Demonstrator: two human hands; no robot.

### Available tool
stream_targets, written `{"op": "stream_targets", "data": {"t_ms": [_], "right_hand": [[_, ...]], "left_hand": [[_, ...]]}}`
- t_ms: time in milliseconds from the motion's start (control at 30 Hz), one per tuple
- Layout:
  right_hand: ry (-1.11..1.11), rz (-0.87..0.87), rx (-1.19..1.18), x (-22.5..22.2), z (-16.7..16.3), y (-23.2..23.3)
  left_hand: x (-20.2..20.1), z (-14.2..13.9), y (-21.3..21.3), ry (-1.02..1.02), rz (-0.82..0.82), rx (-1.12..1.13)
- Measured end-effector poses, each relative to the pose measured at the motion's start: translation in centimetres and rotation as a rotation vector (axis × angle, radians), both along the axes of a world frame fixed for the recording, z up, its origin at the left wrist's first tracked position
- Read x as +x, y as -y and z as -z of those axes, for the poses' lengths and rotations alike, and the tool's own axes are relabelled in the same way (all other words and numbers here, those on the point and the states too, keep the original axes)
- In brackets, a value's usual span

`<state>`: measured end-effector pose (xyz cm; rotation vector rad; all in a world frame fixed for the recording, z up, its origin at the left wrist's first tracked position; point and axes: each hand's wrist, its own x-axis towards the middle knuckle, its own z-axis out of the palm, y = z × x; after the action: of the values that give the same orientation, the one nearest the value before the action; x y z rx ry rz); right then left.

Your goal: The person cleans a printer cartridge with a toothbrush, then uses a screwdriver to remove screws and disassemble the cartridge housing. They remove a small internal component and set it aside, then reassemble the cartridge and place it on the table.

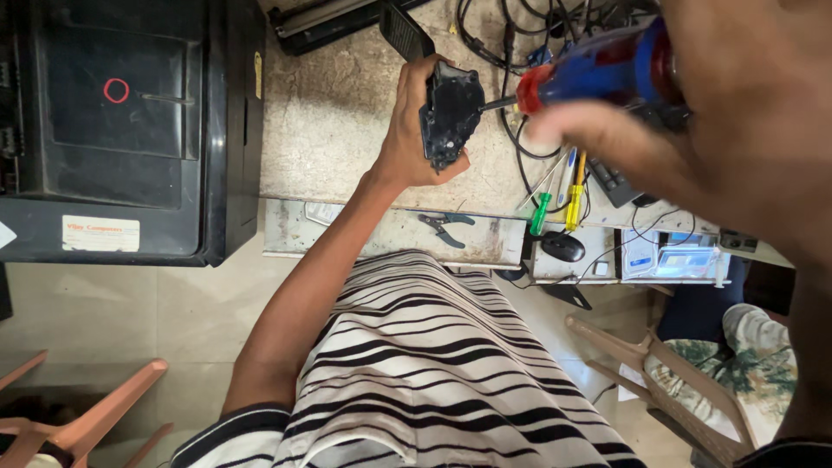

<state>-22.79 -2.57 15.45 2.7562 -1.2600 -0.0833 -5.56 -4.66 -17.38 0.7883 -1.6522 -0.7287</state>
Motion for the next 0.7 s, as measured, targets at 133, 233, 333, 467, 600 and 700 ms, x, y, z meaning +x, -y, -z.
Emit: {"op": "stream_targets", "data": {"t_ms": [133,233,333,467,600,700], "right_hand": [[0.14,-0.034,0.039,0.3,-0.1,-0.3],[0.277,-0.069,0.084,1.1,-0.4,-0.5],[0.189,-0.083,0.05,1.4,-1.3,-0.5],[0.207,-0.074,0.035,1.0,-1.6,-0.6],[0.241,-0.086,0.006,-0.7,-0.4,-0.5],[0.27,-0.116,0.038,-4.2,2.0,-0.3]], "left_hand": [[0.0,0.1,0.0,-0.01,0.004,0.002],[0.0,-0.1,-0.1,-0.01,0.005,0.007],[0.1,-0.6,-0.2,-0.006,0.016,0.03],[0.5,-1.4,-0.4,0.001,0.033,0.008],[0.8,-2.1,-0.8,-0.013,0.025,-0.032],[0.8,-2.3,-1.0,-0.007,0.03,0.023]]}}
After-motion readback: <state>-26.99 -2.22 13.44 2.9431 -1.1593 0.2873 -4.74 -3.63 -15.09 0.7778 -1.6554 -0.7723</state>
